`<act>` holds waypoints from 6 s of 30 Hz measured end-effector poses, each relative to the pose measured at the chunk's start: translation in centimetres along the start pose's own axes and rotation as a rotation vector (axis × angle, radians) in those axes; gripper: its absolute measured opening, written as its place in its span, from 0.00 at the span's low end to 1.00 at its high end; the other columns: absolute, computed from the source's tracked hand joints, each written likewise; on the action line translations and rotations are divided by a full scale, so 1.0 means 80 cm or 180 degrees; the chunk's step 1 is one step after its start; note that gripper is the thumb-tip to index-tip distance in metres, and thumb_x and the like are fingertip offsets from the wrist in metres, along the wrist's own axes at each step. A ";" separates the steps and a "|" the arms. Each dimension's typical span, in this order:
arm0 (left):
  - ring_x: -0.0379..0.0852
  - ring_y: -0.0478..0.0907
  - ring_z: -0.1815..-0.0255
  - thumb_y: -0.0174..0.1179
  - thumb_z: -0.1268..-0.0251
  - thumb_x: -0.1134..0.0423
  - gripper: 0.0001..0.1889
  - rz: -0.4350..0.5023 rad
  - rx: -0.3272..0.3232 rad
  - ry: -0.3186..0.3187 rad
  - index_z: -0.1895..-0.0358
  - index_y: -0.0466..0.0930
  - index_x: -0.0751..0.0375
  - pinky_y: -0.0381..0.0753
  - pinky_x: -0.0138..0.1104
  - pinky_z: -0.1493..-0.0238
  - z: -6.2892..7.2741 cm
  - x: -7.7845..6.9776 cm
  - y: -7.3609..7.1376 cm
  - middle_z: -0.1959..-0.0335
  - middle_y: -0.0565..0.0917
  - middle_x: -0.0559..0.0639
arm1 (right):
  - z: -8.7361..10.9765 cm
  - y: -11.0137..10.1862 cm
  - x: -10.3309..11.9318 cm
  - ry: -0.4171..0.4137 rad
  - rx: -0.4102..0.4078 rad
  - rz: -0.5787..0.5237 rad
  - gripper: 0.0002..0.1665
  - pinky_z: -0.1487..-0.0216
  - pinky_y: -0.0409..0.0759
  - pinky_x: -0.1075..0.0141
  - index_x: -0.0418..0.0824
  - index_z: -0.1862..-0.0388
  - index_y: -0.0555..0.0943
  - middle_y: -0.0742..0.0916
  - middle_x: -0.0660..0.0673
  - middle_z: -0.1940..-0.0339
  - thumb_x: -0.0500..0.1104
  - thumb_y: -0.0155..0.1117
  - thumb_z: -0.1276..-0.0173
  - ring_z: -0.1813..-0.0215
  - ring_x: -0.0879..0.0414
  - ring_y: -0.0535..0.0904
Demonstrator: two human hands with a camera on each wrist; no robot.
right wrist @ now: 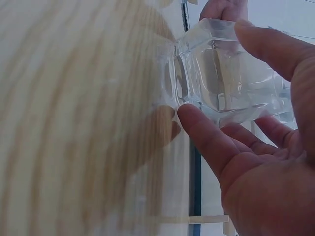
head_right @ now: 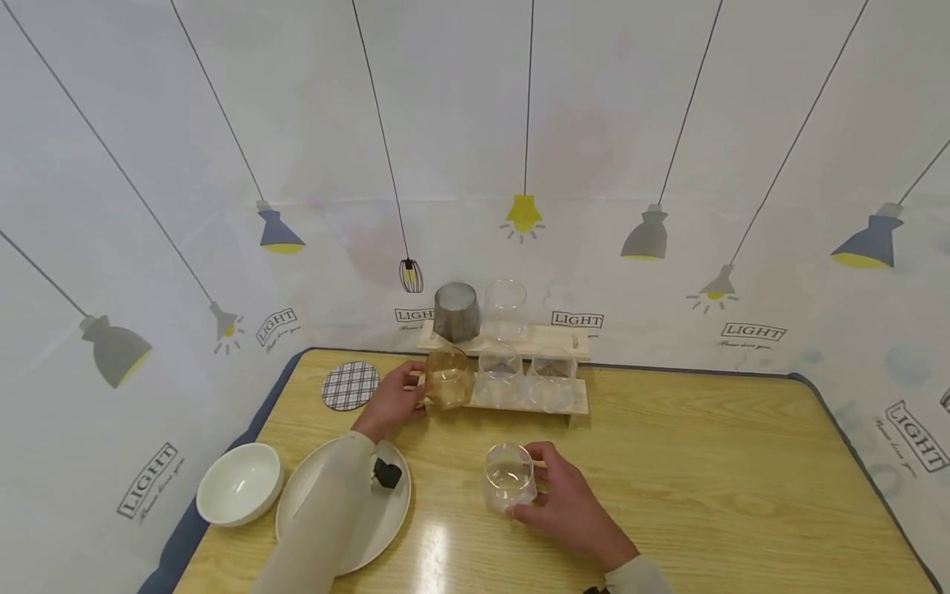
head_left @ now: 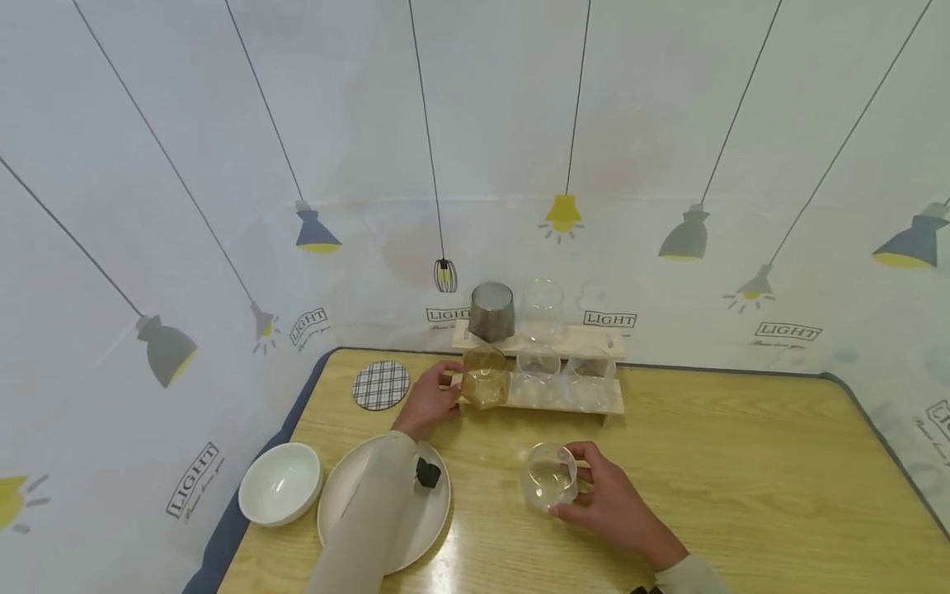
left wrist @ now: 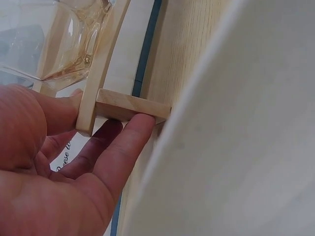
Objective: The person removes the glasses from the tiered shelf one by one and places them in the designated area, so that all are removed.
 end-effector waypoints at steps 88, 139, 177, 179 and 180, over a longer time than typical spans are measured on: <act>0.48 0.83 0.56 0.55 0.20 0.70 0.18 0.0334 -0.0024 -0.0132 0.32 0.76 0.55 0.89 0.39 0.60 0.002 0.000 -0.002 0.45 0.79 0.63 | -0.124 -0.138 0.179 -0.0471 -0.1200 0.0965 0.51 0.32 0.81 0.43 0.43 0.19 0.66 0.79 0.39 0.27 0.58 0.79 0.34 0.27 0.42 0.76; 0.51 0.83 0.51 0.54 0.18 0.67 0.18 0.0157 -0.0027 -0.0276 0.31 0.75 0.52 0.90 0.42 0.55 0.005 -0.005 0.005 0.40 0.78 0.64 | 0.069 -0.078 0.000 0.0556 -0.1385 0.0976 0.48 0.45 0.89 0.50 0.40 0.32 0.70 0.82 0.38 0.38 0.51 0.87 0.44 0.35 0.40 0.79; 0.50 0.83 0.55 0.55 0.18 0.68 0.18 0.0130 -0.0082 -0.0287 0.32 0.76 0.53 0.90 0.42 0.56 0.005 -0.006 0.006 0.43 0.78 0.62 | 0.008 -0.131 0.139 -0.0397 -0.1685 0.1539 0.35 0.34 0.77 0.37 0.35 0.30 0.73 0.81 0.36 0.33 0.52 0.73 0.27 0.31 0.38 0.77; 0.50 0.84 0.55 0.55 0.18 0.68 0.18 0.0123 -0.0074 -0.0268 0.31 0.76 0.53 0.90 0.43 0.55 0.005 -0.006 0.006 0.43 0.79 0.63 | -0.001 -0.133 0.151 -0.0425 -0.1684 0.1501 0.34 0.33 0.77 0.37 0.36 0.31 0.73 0.81 0.36 0.34 0.52 0.72 0.26 0.31 0.38 0.77; 0.50 0.84 0.55 0.55 0.18 0.67 0.18 0.0113 -0.0075 -0.0267 0.31 0.76 0.53 0.90 0.43 0.56 0.005 -0.006 0.006 0.42 0.79 0.63 | -0.006 -0.134 0.157 -0.0436 -0.1676 0.1480 0.34 0.33 0.77 0.37 0.36 0.30 0.73 0.81 0.36 0.34 0.52 0.72 0.26 0.31 0.38 0.77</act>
Point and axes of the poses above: each hand's wrist, its own z-axis away from the middle knuckle, its own y-axis out of the palm, x = y × z, the point moved 6 cm from there along -z, towards the middle knuckle
